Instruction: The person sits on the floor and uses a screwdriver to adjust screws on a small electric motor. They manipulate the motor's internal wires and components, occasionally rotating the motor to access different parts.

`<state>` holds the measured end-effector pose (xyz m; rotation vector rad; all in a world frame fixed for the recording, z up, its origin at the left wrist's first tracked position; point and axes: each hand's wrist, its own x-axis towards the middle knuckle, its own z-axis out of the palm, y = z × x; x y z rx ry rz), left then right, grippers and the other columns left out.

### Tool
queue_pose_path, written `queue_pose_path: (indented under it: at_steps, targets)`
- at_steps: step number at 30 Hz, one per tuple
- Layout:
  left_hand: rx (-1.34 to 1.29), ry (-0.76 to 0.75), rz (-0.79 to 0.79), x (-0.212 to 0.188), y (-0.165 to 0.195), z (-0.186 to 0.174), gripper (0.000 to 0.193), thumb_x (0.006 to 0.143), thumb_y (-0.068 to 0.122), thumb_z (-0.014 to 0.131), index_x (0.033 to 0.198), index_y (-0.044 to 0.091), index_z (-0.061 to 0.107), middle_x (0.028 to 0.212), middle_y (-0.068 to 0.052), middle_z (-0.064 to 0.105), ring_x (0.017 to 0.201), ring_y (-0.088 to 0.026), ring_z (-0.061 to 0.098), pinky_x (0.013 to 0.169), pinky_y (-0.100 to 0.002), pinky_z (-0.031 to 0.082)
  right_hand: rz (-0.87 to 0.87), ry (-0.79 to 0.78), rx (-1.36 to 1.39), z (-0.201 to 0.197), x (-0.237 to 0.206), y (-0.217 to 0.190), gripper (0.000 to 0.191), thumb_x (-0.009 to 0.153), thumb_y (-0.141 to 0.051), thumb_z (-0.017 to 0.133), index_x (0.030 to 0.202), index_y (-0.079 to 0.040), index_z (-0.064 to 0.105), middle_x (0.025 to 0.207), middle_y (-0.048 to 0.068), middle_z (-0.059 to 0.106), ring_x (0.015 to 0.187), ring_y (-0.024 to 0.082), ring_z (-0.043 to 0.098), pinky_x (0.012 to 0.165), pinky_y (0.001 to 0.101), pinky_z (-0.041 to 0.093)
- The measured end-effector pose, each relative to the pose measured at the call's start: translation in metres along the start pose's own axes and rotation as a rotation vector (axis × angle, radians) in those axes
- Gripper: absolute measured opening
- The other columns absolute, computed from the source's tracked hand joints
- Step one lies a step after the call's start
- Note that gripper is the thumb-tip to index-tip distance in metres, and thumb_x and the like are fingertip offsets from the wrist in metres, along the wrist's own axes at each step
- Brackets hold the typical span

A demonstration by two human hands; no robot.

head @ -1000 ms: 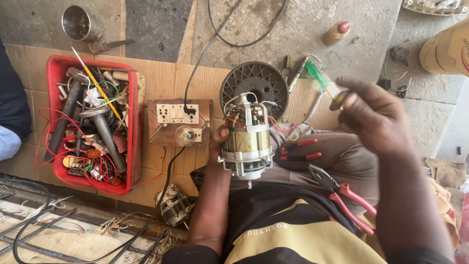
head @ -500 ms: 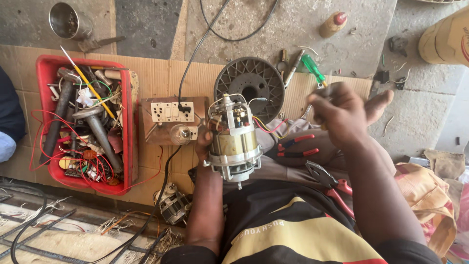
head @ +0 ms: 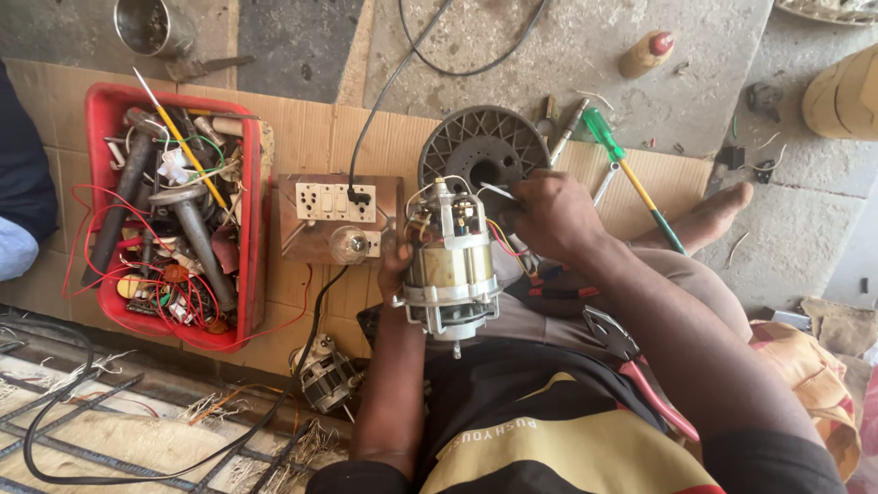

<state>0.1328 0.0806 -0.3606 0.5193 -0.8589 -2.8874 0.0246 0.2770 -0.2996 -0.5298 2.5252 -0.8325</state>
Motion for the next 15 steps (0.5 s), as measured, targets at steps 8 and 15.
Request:
queue_pose_path:
  at_steps: [8, 15]
  targets:
    - [-0.132, -0.089, -0.130, -0.008, 0.003, 0.017, 0.043, 0.099, 0.027, 0.063, 0.132, -0.002, 0.060, 0.115, -0.015, 0.071, 0.100, -0.023, 0.073, 0.086, -0.036, 0.061, 0.330, -0.044, 0.694, -0.018, -0.032, 0.029, 0.018, 0.097, -0.018, 0.074, 0.099, -0.001, 0.067, 0.079, 0.007, 0.060, 0.067, 0.015, 0.059, 0.058, 0.0334, 0.048]
    - [-0.066, -0.051, -0.098, -0.007, -0.004, 0.016, 0.041, 0.106, 0.027, 0.058, 0.134, -0.003, 0.061, 0.121, -0.015, 0.071, 0.106, -0.022, 0.071, 0.091, -0.037, 0.059, 0.747, 0.138, 0.492, -0.007, -0.020, 0.076, 0.025, 0.093, -0.023, 0.079, 0.106, -0.003, 0.071, 0.077, 0.009, 0.068, 0.061, 0.014, 0.063, 0.053, 0.0323, 0.051]
